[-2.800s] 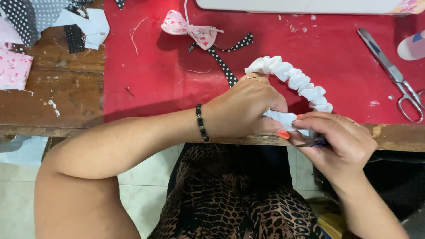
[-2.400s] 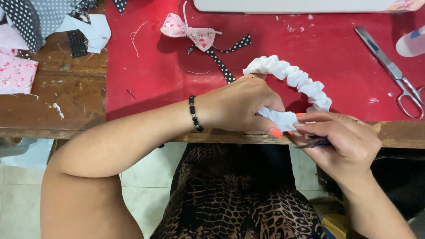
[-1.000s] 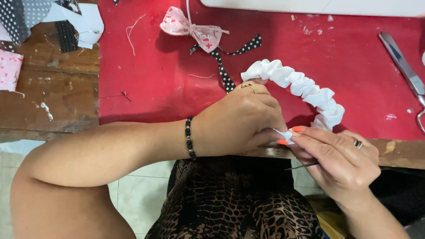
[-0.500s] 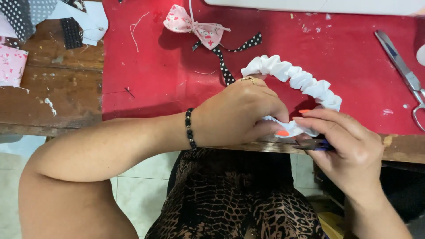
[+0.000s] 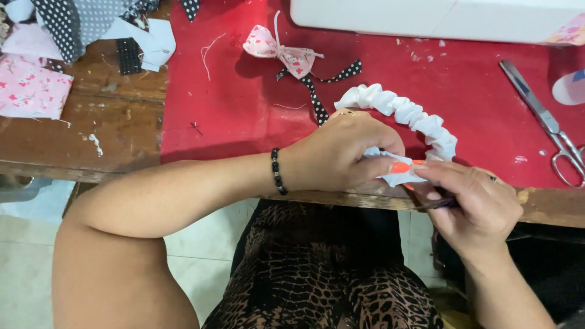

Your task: Assembling hair accessories by singeing ribbon edges, applying glue to bows, and attaching them to a ruffled headband.

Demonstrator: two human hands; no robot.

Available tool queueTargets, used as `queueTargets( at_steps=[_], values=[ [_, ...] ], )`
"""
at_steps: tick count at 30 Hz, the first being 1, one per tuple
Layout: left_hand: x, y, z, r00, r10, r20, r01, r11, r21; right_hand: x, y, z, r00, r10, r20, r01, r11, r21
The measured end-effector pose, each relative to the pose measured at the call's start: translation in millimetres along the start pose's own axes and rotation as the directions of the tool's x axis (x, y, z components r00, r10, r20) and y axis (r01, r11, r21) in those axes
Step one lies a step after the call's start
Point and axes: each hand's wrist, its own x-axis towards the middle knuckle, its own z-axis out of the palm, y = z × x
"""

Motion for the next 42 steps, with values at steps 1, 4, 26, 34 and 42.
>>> queueTargets(
  at_steps=[1, 4, 26, 34, 42],
  values=[
    [-3, 0, -1, 1.000, 0.009, 0.001, -0.009, 1.000, 0.011, 2, -3, -3, 1.000, -0.006, -0.012, 0.006, 1.000, -0.004],
    [-6, 10, -10, 0.993, 0.110, -0.031, -0.108, 0.991, 0.074, 9, -9, -12, 0.996, 0.082, -0.047, -0.082, 0.997, -0.009],
    [28, 28, -34, 0.944, -0.297, 0.145, 0.291, 0.955, 0.061, 98, 9, -49, 0.574, 0.609, 0.547, -0.731, 0.682, 0.009],
    [21, 18, -32, 0.984, -0.158, 0.084, 0.152, 0.986, 0.075, 87, -11, -38, 0.609, 0.665, 0.432, -0.730, 0.683, -0.021],
    [12, -6, -16, 0.984, 0.137, -0.116, -0.123, 0.985, 0.120, 87, -7, -31, 0.643, 0.608, 0.466, -0.647, 0.756, -0.093]
  ],
)
